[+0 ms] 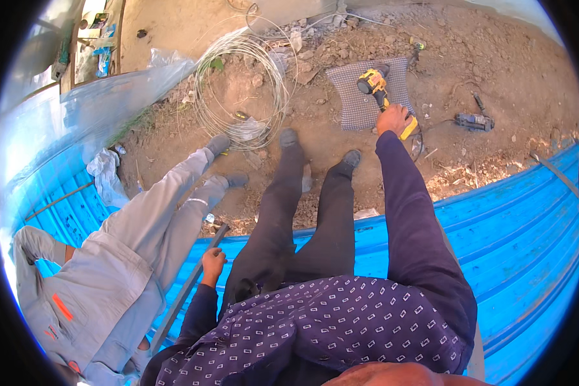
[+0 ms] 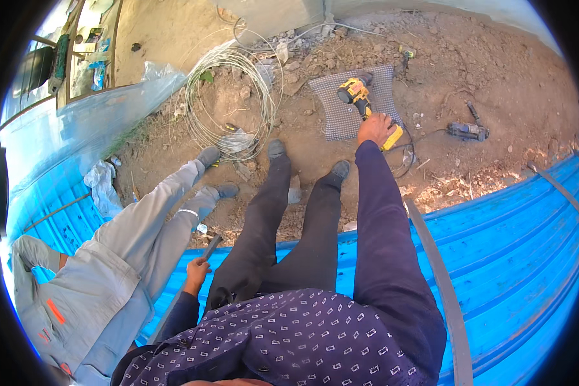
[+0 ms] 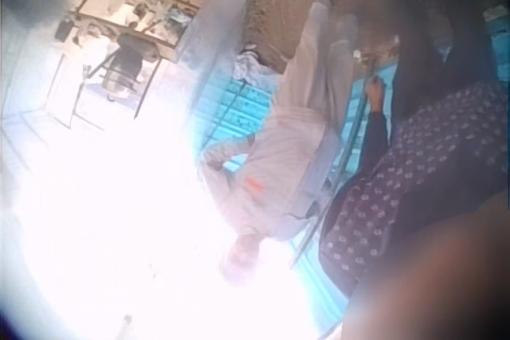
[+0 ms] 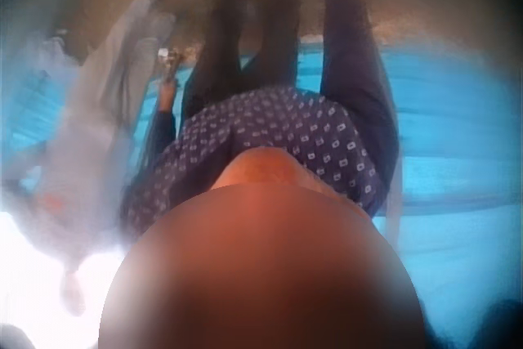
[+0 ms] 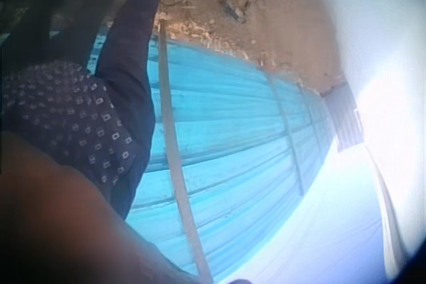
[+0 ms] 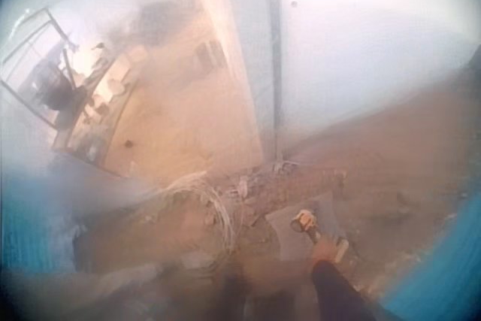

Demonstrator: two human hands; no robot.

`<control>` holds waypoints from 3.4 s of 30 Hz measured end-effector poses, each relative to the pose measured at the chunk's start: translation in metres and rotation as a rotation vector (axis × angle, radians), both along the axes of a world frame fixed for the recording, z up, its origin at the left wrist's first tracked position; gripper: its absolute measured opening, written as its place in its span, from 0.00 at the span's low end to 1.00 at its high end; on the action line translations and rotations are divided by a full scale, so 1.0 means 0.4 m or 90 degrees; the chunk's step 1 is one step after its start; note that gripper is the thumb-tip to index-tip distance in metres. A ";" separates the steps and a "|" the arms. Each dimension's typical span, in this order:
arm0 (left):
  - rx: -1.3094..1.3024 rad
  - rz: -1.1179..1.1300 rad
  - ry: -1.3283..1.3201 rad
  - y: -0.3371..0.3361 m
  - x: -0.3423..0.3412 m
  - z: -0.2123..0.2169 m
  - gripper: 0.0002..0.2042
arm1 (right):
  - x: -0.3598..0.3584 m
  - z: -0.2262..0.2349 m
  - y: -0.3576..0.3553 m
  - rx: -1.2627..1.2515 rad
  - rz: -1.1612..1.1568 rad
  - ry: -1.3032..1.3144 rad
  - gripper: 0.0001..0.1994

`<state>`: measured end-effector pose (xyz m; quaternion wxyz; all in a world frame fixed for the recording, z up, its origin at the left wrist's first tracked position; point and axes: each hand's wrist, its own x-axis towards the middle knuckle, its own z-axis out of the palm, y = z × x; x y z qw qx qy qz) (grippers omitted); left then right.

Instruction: The person uses a cordless drill to fasten a metal strip to a blue corrugated wall, then measures the distance between walls with a tape measure. They retrieve a wooden pole from a vehicle, saw it to length, and measure it again before handing it to another person.

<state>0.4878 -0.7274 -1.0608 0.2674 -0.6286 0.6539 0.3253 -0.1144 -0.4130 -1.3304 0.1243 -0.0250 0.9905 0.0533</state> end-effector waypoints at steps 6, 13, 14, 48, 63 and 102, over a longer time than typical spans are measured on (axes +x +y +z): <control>0.016 0.034 -0.101 0.024 0.094 -0.023 0.18 | -0.022 -0.126 -0.123 0.053 -0.061 0.028 0.22; 0.016 0.026 -0.023 0.041 0.091 -0.062 0.18 | 0.025 -0.101 -0.181 0.071 -0.097 -0.063 0.28; -0.009 0.070 0.007 0.036 0.082 -0.065 0.16 | 0.039 -0.068 -0.182 0.032 -0.079 -0.033 0.31; -0.417 0.237 0.382 -0.484 -0.447 0.257 0.20 | 0.237 0.568 -0.334 -0.548 -0.012 -0.249 0.15; -0.244 0.144 0.492 -1.202 -0.923 0.005 0.31 | 0.226 0.564 -1.143 -0.826 -0.244 -0.420 0.11; -0.381 -0.133 0.404 -2.508 -2.313 0.054 0.19 | -1.288 0.832 -3.007 -1.054 -0.055 -0.772 0.33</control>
